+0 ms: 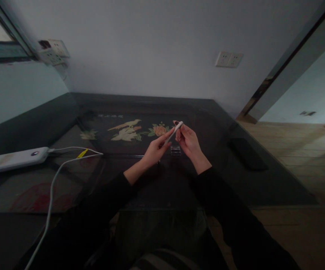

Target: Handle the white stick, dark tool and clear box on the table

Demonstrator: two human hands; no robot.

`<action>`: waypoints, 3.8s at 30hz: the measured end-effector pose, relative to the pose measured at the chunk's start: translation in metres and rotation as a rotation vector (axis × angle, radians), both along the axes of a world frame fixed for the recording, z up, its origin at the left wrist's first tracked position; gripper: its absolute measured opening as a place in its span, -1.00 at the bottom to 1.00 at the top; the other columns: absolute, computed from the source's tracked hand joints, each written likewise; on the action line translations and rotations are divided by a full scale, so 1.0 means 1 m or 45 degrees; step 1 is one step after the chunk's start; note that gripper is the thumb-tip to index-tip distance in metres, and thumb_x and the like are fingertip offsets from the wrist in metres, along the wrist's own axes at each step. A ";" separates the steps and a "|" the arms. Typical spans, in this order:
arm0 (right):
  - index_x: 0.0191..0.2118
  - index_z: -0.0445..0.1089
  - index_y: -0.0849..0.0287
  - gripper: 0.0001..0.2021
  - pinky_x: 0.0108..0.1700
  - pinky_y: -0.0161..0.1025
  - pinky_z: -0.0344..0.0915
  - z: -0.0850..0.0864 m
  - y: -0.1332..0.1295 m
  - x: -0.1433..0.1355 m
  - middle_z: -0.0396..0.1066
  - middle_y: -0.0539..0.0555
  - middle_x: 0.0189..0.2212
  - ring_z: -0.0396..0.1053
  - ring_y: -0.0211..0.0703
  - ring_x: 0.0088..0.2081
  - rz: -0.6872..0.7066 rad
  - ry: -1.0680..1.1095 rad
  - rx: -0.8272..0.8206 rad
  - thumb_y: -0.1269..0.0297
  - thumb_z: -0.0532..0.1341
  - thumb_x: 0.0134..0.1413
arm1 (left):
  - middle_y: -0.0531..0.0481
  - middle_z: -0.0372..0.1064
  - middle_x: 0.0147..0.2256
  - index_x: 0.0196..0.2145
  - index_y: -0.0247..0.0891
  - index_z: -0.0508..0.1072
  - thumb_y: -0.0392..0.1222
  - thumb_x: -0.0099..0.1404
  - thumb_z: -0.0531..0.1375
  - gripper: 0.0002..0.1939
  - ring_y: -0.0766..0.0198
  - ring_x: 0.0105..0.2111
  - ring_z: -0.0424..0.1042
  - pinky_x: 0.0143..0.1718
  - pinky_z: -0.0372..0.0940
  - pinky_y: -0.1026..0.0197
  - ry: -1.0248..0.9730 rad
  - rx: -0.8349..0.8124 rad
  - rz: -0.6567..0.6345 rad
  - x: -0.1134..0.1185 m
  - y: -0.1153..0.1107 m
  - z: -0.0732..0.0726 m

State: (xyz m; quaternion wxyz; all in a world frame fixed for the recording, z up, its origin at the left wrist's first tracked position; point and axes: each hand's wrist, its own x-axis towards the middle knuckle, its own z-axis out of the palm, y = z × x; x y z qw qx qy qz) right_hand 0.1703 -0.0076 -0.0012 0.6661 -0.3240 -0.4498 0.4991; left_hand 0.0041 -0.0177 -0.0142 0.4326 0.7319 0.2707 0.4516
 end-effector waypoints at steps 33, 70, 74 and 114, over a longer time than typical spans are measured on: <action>-0.21 0.60 0.07 -0.64 -0.46 -0.25 0.06 -0.004 0.002 0.002 0.20 -0.12 -0.61 0.06 -0.34 -0.55 0.059 -0.021 0.066 -0.10 0.43 0.00 | -0.20 0.38 0.24 0.35 -0.20 0.29 -0.31 0.37 0.16 -0.39 0.40 -0.43 0.33 -0.32 0.31 0.27 -0.014 0.027 0.044 -0.003 0.008 -0.003; -0.20 0.57 0.07 -0.57 -0.47 -0.24 0.03 0.000 -0.001 -0.002 0.17 -0.13 -0.63 0.03 -0.32 -0.56 0.026 -0.015 0.040 -0.14 0.44 -0.07 | -0.17 0.49 0.12 0.34 -0.17 0.31 -0.28 0.38 0.16 -0.41 0.38 -0.37 0.40 -0.28 0.31 0.29 -0.014 0.023 0.042 -0.004 0.010 -0.002; -0.15 0.59 0.07 -0.57 -0.48 -0.25 0.05 0.001 -0.002 -0.003 0.15 -0.13 -0.62 0.05 -0.31 -0.55 0.006 0.004 0.010 -0.12 0.45 -0.08 | -0.14 0.58 -0.08 0.34 -0.24 0.31 -0.27 0.38 0.17 -0.41 0.36 -0.40 0.39 -0.33 0.29 0.31 -0.029 0.035 -0.020 -0.003 0.005 0.000; -0.14 0.57 0.05 -0.60 -0.46 -0.23 0.03 0.002 -0.003 -0.004 0.13 -0.12 -0.61 0.03 -0.29 -0.53 -0.003 -0.026 0.016 -0.10 0.41 -0.02 | -0.22 0.52 0.08 0.34 -0.23 0.31 -0.27 0.37 0.18 -0.40 0.35 -0.35 0.41 -0.29 0.32 0.30 -0.029 0.033 0.039 0.000 0.004 -0.003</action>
